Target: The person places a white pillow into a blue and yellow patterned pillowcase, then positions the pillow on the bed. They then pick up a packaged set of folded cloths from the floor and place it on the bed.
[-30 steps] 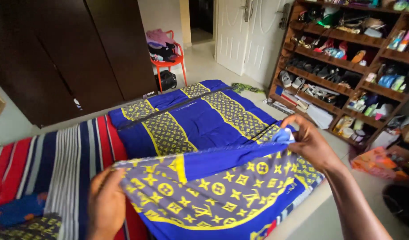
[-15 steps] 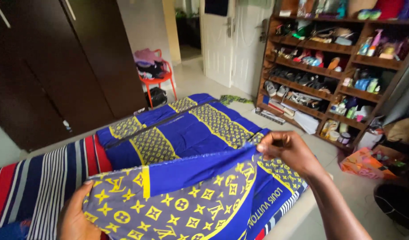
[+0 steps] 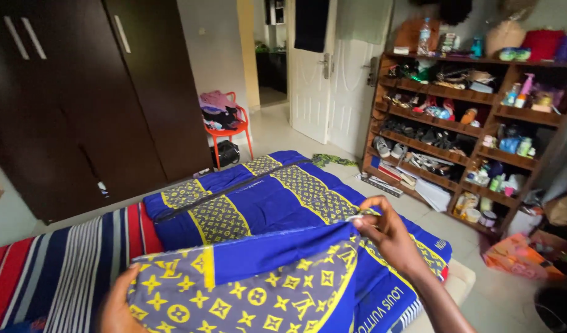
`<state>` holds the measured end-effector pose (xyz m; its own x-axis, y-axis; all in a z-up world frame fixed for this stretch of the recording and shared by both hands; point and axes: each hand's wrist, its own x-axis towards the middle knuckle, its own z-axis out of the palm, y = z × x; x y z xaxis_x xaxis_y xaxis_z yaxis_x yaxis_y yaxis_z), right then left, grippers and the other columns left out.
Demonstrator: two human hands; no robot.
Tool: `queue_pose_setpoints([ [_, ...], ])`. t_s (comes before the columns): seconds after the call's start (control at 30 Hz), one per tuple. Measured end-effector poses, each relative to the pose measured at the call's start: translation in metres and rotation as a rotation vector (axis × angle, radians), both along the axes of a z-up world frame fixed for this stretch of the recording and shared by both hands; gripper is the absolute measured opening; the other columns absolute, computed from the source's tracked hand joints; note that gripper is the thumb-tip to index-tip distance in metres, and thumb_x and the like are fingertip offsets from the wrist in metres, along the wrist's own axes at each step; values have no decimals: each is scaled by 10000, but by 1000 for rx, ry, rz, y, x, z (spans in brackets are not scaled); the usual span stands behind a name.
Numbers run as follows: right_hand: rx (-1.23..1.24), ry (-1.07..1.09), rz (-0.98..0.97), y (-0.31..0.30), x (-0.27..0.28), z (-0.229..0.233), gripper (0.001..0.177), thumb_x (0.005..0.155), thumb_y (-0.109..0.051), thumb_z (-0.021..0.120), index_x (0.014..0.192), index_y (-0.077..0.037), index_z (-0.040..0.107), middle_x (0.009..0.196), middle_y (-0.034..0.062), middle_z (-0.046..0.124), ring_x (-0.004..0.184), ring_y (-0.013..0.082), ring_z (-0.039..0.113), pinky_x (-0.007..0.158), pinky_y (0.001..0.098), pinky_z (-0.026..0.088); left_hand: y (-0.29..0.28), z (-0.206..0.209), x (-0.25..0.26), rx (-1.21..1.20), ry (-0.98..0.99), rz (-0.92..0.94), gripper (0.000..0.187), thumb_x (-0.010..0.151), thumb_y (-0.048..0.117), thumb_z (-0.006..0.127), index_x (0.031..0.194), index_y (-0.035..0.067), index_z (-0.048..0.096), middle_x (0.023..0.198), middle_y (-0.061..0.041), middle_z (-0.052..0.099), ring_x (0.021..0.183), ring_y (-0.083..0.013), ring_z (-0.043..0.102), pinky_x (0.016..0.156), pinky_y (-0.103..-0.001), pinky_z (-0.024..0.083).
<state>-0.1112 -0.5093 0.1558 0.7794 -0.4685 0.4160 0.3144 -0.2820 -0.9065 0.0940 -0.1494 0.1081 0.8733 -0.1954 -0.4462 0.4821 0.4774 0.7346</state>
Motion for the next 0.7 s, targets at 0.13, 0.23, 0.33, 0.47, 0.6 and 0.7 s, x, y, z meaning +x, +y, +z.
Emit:
queue_pose_setpoints([
  [0.13,-55,121,150,10,-9,20,100,878,-202,508,891,-115,556,722,20,508,708,130,450,660,276,330,1,16,-12,264,-564,147,447,665,256,608,1070,74,548,1041,-118,584,913,-233,564,802,-331,437],
  [0.23,-281,226,233,6,-8,24,234,853,-253,523,898,-72,665,760,15,557,721,114,505,651,271,386,-4,39,-19,25,-95,62,340,872,467,509,960,148,587,932,-71,620,849,-222,588,760,-364,462],
  [0.33,-341,326,268,7,-3,30,250,747,-209,672,948,-61,677,754,-4,601,687,76,533,623,234,450,-5,36,-18,45,-103,77,323,866,455,518,973,158,585,952,-58,620,873,-211,589,773,-356,462],
  [0.47,-574,536,216,12,-5,52,341,671,-291,772,959,-132,681,687,-22,485,652,102,458,626,219,354,-4,30,-15,42,-134,39,313,871,461,500,977,176,574,954,-53,612,877,-208,578,767,-361,445],
  [0.6,-788,514,276,6,-6,58,322,645,-352,765,862,-143,652,875,-17,673,809,120,604,722,244,430,-4,38,-24,32,-146,77,307,850,444,531,934,153,583,915,-66,622,817,-226,591,722,-362,463],
  [0.7,-636,414,372,12,-12,69,215,651,-203,785,767,-70,663,759,14,655,717,123,553,663,254,410,-2,51,-31,72,-78,27,349,865,486,492,974,161,557,960,-82,601,878,-250,570,767,-405,437],
])
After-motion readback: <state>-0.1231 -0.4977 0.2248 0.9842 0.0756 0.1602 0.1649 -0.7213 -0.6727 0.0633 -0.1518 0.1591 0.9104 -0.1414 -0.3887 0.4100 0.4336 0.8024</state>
